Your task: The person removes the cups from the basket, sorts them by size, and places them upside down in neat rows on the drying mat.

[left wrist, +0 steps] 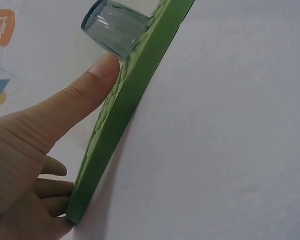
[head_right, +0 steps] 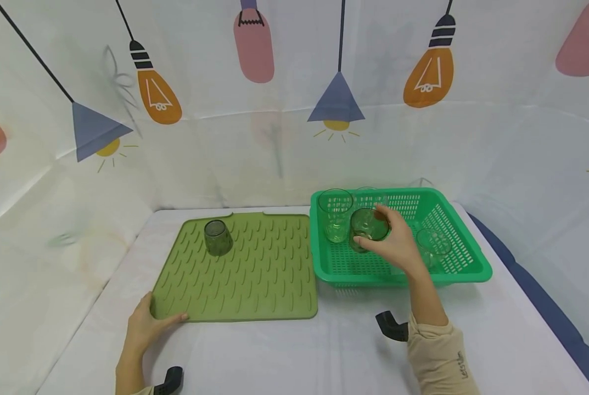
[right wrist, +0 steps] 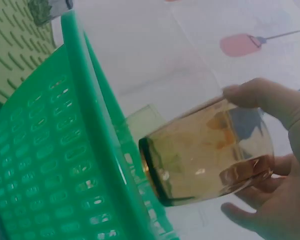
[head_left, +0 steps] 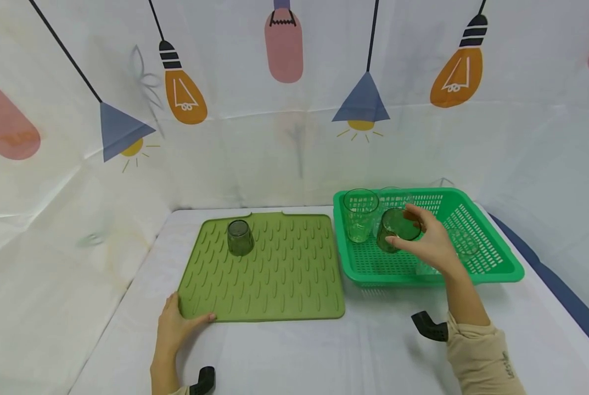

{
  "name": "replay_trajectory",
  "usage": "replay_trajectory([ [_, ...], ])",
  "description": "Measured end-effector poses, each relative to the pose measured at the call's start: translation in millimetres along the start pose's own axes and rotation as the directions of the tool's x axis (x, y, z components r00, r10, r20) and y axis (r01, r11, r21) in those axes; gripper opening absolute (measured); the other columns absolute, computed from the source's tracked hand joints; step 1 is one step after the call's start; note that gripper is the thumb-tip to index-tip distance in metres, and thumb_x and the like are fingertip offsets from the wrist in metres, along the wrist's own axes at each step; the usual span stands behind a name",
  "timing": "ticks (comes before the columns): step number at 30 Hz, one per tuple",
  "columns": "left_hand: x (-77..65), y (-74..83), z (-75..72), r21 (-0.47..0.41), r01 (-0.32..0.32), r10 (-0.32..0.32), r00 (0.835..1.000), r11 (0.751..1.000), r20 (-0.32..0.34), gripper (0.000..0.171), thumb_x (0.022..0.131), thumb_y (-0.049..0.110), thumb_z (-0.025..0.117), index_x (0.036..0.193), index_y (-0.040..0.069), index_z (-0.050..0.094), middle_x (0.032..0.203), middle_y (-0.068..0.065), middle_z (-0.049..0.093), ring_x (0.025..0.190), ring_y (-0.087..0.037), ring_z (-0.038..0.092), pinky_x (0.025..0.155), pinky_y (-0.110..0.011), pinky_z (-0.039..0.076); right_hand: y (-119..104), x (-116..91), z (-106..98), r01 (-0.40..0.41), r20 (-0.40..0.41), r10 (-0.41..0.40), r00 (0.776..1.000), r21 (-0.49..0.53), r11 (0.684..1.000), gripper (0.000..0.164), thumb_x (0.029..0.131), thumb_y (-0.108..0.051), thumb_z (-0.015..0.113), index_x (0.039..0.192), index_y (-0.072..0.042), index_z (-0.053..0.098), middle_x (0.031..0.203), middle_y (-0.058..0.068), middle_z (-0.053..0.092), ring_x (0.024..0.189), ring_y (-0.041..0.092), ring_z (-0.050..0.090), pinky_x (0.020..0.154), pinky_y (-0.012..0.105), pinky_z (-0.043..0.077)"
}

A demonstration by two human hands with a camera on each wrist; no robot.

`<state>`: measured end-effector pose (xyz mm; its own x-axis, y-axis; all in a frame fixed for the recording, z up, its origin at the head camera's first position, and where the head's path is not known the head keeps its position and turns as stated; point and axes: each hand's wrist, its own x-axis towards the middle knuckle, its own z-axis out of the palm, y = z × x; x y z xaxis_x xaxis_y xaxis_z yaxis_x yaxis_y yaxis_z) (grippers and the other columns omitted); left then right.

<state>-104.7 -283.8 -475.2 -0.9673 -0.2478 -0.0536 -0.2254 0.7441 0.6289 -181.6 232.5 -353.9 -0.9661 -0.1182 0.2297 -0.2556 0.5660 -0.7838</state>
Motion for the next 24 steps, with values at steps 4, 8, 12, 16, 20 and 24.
replay_trajectory([
  [4,0.3,2.9,0.4,-0.002,-0.007,0.007,1.0,1.0,-0.013,0.118,0.066,0.036,0.085,0.139,-0.021,0.013,0.142,-0.044,0.017,0.131,-0.056,0.019,0.109,-0.06,0.02,-2.8,0.5,1.3,0.044,-0.018,-0.043,0.999,0.083,0.996,0.08,0.081,-0.015,0.075,0.145,0.001,0.029,0.139,0.022,0.041,0.128,0.039,0.038,0.104,0.037,0.038],
  [8,1.0,10.2,2.9,-0.034,-0.064,0.063,0.997,0.997,-0.053,0.11,0.066,0.032,0.085,0.138,-0.021,0.022,0.138,-0.044,0.027,0.126,-0.056,0.028,0.106,-0.061,0.025,-6.6,1.9,2.3,0.099,-0.022,-0.097,0.995,0.129,0.987,0.078,0.08,-0.009,0.075,0.144,0.001,0.031,0.138,0.02,0.043,0.126,0.03,0.042,0.09,0.005,0.037],
  [12,2.5,21.9,6.2,-0.05,-0.103,0.1,0.993,0.993,-0.062,0.102,0.067,0.031,0.085,0.137,-0.019,0.028,0.136,-0.04,0.034,0.126,-0.054,0.032,0.105,-0.059,0.03,-11.1,3.2,2.6,0.132,-0.016,-0.131,0.991,0.158,0.979,0.077,0.08,-0.006,0.074,0.143,0.001,0.032,0.137,0.023,0.044,0.123,0.011,0.045,0.09,0.003,0.036],
  [16,4.9,37.5,8.6,-0.045,-0.148,0.144,0.986,0.988,-0.079,0.098,0.067,0.033,0.084,0.137,-0.015,0.035,0.136,-0.033,0.041,0.125,-0.049,0.038,0.102,-0.057,0.036,-14.9,4.7,3.6,0.158,-0.01,-0.159,0.987,0.196,0.968,0.074,0.08,-0.003,0.073,0.142,0.003,0.034,0.136,0.025,0.044,0.119,-0.002,0.044,0.093,0.006,0.038],
  [20,7.1,54.3,10.8,-0.086,-0.236,0.228,0.969,0.968,-0.097,0.09,0.067,0.03,0.085,0.134,-0.012,0.042,0.133,-0.028,0.049,0.123,-0.046,0.044,0.099,-0.056,0.04,-18.0,5.5,4.1,0.172,-0.005,-0.175,0.985,0.222,0.96,0.073,0.08,-0.001,0.073,0.141,0.004,0.034,0.136,0.024,0.044,0.119,-0.004,0.044,0.093,0.007,0.039],
  [24,8.0,71.2,11.5,-0.144,-0.317,0.305,0.947,0.937,-0.097,0.084,0.068,0.026,0.085,0.133,-0.01,0.045,0.131,-0.025,0.052,0.123,-0.043,0.045,0.099,-0.056,0.04,-19.9,6.5,4.6,0.175,0.004,-0.181,0.983,0.228,0.958,0.072,0.08,-0.001,0.073,0.141,0.004,0.035,0.136,0.024,0.044,0.118,-0.004,0.044,0.092,0.006,0.038],
])
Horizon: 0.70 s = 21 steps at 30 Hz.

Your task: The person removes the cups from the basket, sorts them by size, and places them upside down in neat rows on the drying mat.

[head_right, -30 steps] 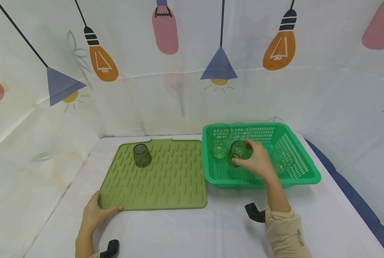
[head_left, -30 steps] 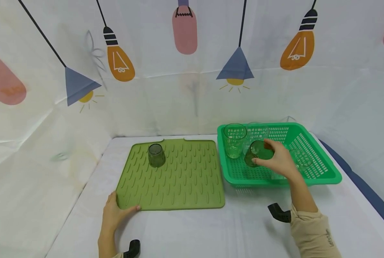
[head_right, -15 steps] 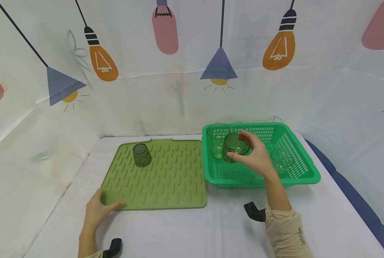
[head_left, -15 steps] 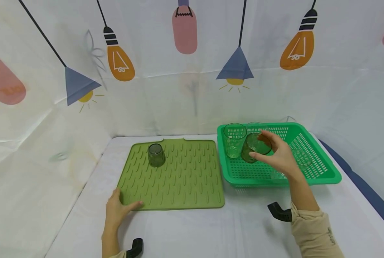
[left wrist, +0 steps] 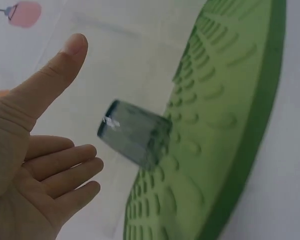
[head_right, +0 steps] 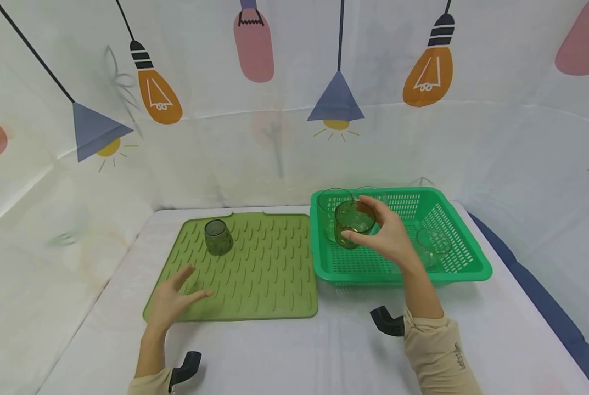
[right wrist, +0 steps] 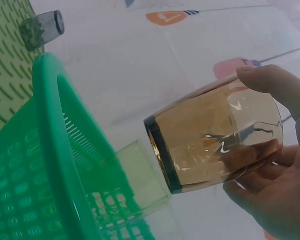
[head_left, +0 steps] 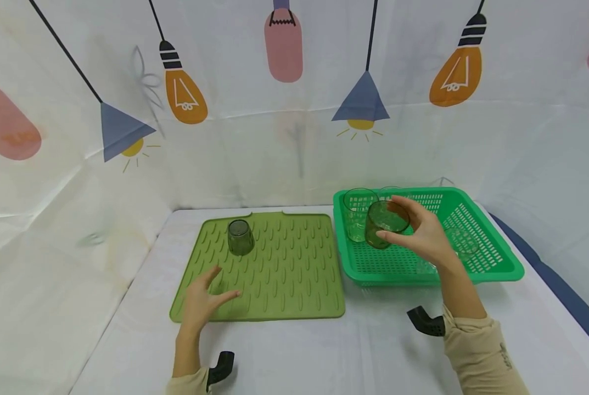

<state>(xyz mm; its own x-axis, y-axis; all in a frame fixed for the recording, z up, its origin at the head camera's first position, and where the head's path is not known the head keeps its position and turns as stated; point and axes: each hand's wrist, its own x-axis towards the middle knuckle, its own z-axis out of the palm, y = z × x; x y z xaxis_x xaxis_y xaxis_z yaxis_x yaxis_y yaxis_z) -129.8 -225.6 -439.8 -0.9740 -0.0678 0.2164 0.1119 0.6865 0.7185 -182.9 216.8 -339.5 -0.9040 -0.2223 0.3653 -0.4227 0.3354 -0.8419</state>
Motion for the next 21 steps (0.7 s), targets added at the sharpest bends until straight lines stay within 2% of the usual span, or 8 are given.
replay_trajectory([
  [3,5.4,11.4,2.4,-0.031,-0.045,0.046,0.999,0.998,0.012,0.083,0.068,0.026,0.085,0.133,-0.008,0.047,0.13,-0.023,0.054,0.123,-0.04,0.047,0.099,-0.055,0.041,-1.2,0.7,0.7,0.004,0.008,-0.004,1.0,0.007,1.0,0.072,0.08,0.0,0.072,0.141,0.004,0.035,0.135,0.023,0.044,0.118,-0.004,0.044,0.093,0.007,0.039],
  [9,16.8,33.6,7.4,-0.093,-0.094,0.098,0.994,0.991,0.048,0.084,0.066,0.022,0.086,0.136,-0.004,0.046,0.133,-0.019,0.053,0.124,-0.037,0.048,0.101,-0.052,0.04,-6.0,2.6,5.4,-0.006,0.031,0.005,0.999,0.013,1.0,0.072,0.08,-0.001,0.073,0.141,0.004,0.035,0.136,0.023,0.043,0.119,-0.002,0.043,0.094,0.008,0.038],
  [15,28.0,54.8,17.2,-0.175,-0.188,0.2,0.979,0.966,0.051,0.084,0.064,0.017,0.087,0.134,-0.006,0.047,0.13,-0.02,0.055,0.123,-0.035,0.05,0.101,-0.05,0.041,-8.6,3.2,10.2,-0.001,0.039,0.001,0.999,-0.002,1.0,0.072,0.079,-0.002,0.074,0.14,0.004,0.037,0.135,0.023,0.045,0.119,0.001,0.045,0.094,0.009,0.039],
  [21,36.3,76.1,25.1,-0.246,-0.214,0.246,0.963,0.945,0.108,0.084,0.066,0.019,0.086,0.136,-0.004,0.045,0.133,-0.02,0.053,0.124,-0.033,0.049,0.101,-0.046,0.042,-13.8,4.2,16.0,-0.015,0.06,0.014,0.998,0.005,1.0,0.072,0.078,-0.002,0.074,0.14,0.004,0.037,0.136,0.021,0.046,0.126,0.023,0.043,0.094,0.009,0.04],
])
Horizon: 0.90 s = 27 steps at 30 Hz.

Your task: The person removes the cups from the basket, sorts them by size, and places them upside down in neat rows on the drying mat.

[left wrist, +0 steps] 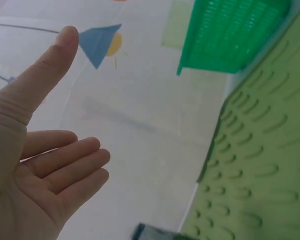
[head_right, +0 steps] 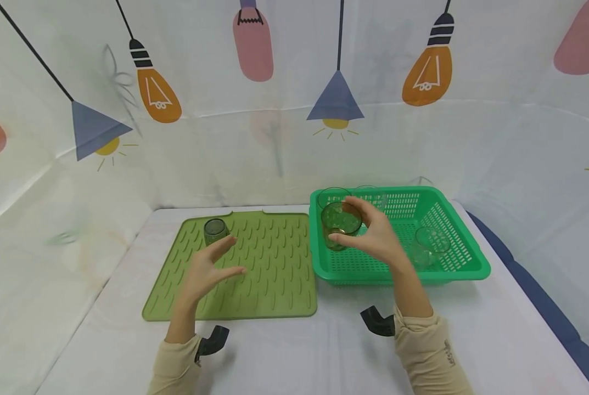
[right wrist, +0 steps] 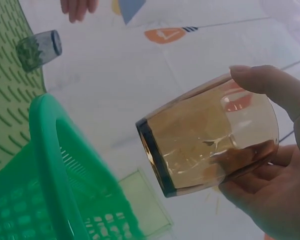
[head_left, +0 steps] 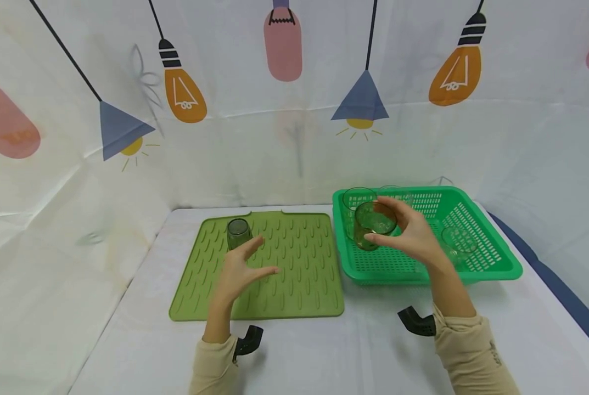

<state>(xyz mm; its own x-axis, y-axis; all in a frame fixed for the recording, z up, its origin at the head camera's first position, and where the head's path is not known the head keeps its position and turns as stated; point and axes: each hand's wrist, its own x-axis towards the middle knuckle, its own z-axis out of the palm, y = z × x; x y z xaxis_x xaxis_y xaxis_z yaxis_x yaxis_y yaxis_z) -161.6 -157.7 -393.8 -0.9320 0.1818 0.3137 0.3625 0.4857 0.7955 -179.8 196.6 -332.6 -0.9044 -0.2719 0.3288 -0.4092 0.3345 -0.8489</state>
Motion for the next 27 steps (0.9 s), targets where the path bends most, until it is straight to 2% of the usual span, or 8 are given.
replay_trajectory([
  [4,9.2,11.7,8.4,-0.06,-0.036,0.038,0.999,0.998,0.031,0.083,0.066,0.016,0.086,0.136,-0.004,0.045,0.132,-0.02,0.054,0.124,-0.033,0.05,0.102,-0.044,0.042,-2.8,0.6,3.1,-0.01,0.015,0.01,1.0,-0.002,1.0,0.073,0.078,-0.004,0.075,0.14,0.003,0.037,0.136,0.021,0.046,0.128,0.031,0.041,0.095,0.008,0.038],
  [13,28.3,38.1,25.7,-0.159,-0.133,0.147,0.986,0.978,0.078,0.078,0.068,0.01,0.084,0.134,-0.006,0.047,0.129,-0.02,0.056,0.121,-0.032,0.053,0.101,-0.039,0.044,-6.5,4.3,11.7,0.058,0.054,-0.06,0.997,0.043,0.997,0.072,0.076,0.002,0.075,0.138,0.005,0.038,0.136,0.025,0.044,0.128,0.035,0.04,0.097,0.008,0.036],
  [20,40.9,53.2,36.2,-0.206,-0.143,0.168,0.98,0.968,0.109,0.077,0.066,0.008,0.085,0.133,-0.002,0.049,0.129,-0.016,0.057,0.12,-0.026,0.054,0.1,-0.03,0.045,-7.5,6.7,21.2,0.116,0.086,-0.12,0.989,0.046,0.992,0.073,0.075,0.003,0.075,0.138,0.006,0.038,0.136,0.024,0.046,0.127,0.036,0.041,0.1,0.012,0.037],
  [24,46.8,60.3,40.6,-0.234,-0.192,0.223,0.968,0.953,0.113,0.076,0.065,0.006,0.085,0.132,-0.004,0.05,0.128,-0.018,0.057,0.119,-0.03,0.054,0.099,-0.034,0.046,-9.9,7.8,26.7,0.134,0.118,-0.141,0.983,0.066,0.989,0.073,0.075,0.002,0.075,0.138,0.005,0.039,0.135,0.024,0.047,0.126,0.035,0.043,0.1,0.015,0.039],
  [27,51.0,66.0,43.4,-0.268,-0.225,0.264,0.957,0.937,0.121,0.075,0.066,0.003,0.084,0.131,-0.005,0.05,0.128,-0.02,0.057,0.119,-0.032,0.054,0.099,-0.038,0.046,-11.1,8.8,29.9,0.143,0.139,-0.156,0.978,0.095,0.985,0.074,0.075,0.004,0.075,0.139,0.005,0.038,0.136,0.025,0.045,0.126,0.031,0.045,0.102,0.023,0.041],
])
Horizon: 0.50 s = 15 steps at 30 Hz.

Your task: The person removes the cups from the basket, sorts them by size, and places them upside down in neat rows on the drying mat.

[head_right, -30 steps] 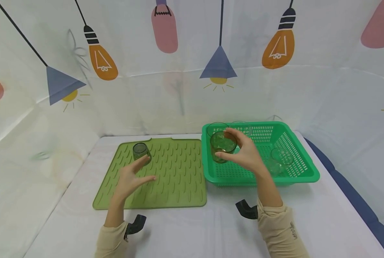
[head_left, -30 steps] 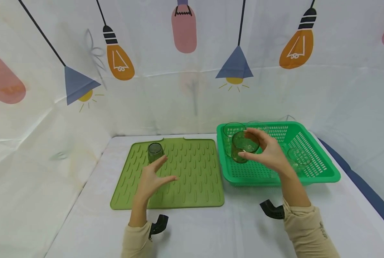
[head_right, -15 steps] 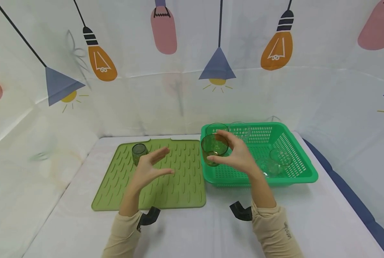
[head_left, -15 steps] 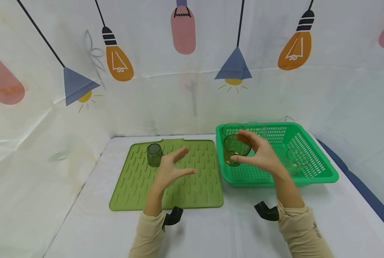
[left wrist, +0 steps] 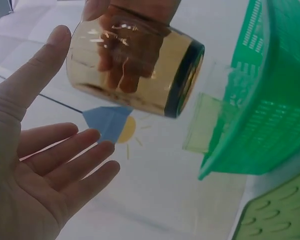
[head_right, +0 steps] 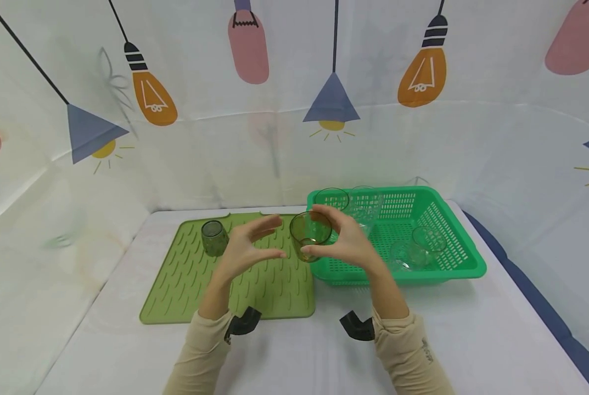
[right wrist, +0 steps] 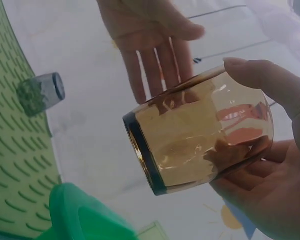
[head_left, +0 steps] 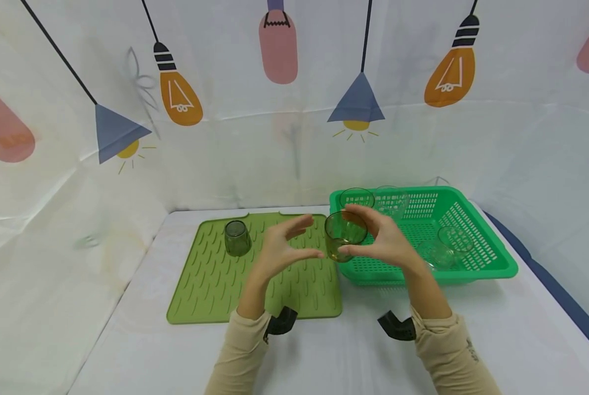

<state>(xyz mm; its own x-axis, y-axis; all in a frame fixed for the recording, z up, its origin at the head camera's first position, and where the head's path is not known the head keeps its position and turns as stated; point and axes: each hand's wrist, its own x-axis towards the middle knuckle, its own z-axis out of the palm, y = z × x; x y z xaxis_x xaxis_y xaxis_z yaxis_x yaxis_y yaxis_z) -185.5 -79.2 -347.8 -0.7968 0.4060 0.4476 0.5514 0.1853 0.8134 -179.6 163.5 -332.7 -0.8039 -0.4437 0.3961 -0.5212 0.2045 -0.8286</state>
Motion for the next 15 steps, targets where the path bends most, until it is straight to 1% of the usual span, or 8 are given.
replay_trajectory([
  [3,5.2,2.7,2.9,-0.025,-0.018,0.019,0.999,1.0,0.028,0.072,0.068,0.002,0.083,0.131,-0.006,0.05,0.128,-0.02,0.057,0.12,-0.029,0.054,0.099,-0.036,0.046,-0.2,1.4,2.7,0.027,0.022,-0.027,0.999,0.02,0.999,0.073,0.075,0.005,0.074,0.139,0.006,0.037,0.137,0.027,0.043,0.126,0.02,0.047,0.103,0.029,0.042],
  [4,6.5,3.4,3.6,-0.035,-0.015,0.016,0.999,0.999,0.04,0.071,0.069,0.002,0.082,0.132,-0.005,0.05,0.129,-0.019,0.056,0.12,-0.028,0.053,0.1,-0.035,0.046,-0.4,1.8,3.5,0.036,0.028,-0.037,0.999,0.027,0.999,0.073,0.075,0.005,0.074,0.139,0.007,0.037,0.137,0.028,0.043,0.125,0.016,0.047,0.103,0.028,0.042],
  [7,9.7,5.0,4.9,-0.076,-0.013,0.019,0.997,0.997,0.079,0.068,0.072,0.001,0.08,0.132,-0.006,0.049,0.13,-0.021,0.055,0.121,-0.029,0.052,0.1,-0.035,0.045,-1.1,2.5,5.2,0.062,0.046,-0.064,0.997,0.044,0.997,0.072,0.076,0.006,0.073,0.138,0.008,0.036,0.137,0.028,0.042,0.124,0.007,0.047,0.102,0.023,0.041],
  [9,11.3,5.9,5.3,-0.108,-0.006,0.018,0.994,0.994,0.105,0.068,0.073,-0.001,0.079,0.133,-0.006,0.048,0.131,-0.023,0.053,0.121,-0.031,0.052,0.1,-0.036,0.046,-1.9,2.6,5.6,0.076,0.06,-0.08,0.995,0.055,0.996,0.072,0.077,0.004,0.073,0.139,0.009,0.035,0.138,0.028,0.041,0.125,0.005,0.046,0.102,0.022,0.04],
  [11,12.3,6.7,5.6,-0.119,-0.003,0.018,0.992,0.993,0.126,0.069,0.072,-0.002,0.079,0.133,-0.006,0.047,0.13,-0.023,0.054,0.119,-0.031,0.053,0.098,-0.034,0.047,-2.8,2.7,5.7,0.094,0.081,-0.1,0.992,0.067,0.993,0.072,0.079,0.002,0.072,0.139,0.01,0.034,0.14,0.029,0.039,0.126,0.005,0.045,0.103,0.022,0.039],
  [15,13.8,8.2,6.2,-0.096,-0.01,0.025,0.988,0.995,0.15,0.07,0.071,-0.001,0.079,0.134,-0.003,0.048,0.126,-0.019,0.057,0.112,-0.031,0.057,0.094,-0.033,0.05,-4.9,2.9,6.0,0.119,0.133,-0.133,0.982,0.111,0.987,0.073,0.083,-0.004,0.07,0.14,0.013,0.029,0.142,0.034,0.032,0.129,0.004,0.041,0.105,0.022,0.038],
])
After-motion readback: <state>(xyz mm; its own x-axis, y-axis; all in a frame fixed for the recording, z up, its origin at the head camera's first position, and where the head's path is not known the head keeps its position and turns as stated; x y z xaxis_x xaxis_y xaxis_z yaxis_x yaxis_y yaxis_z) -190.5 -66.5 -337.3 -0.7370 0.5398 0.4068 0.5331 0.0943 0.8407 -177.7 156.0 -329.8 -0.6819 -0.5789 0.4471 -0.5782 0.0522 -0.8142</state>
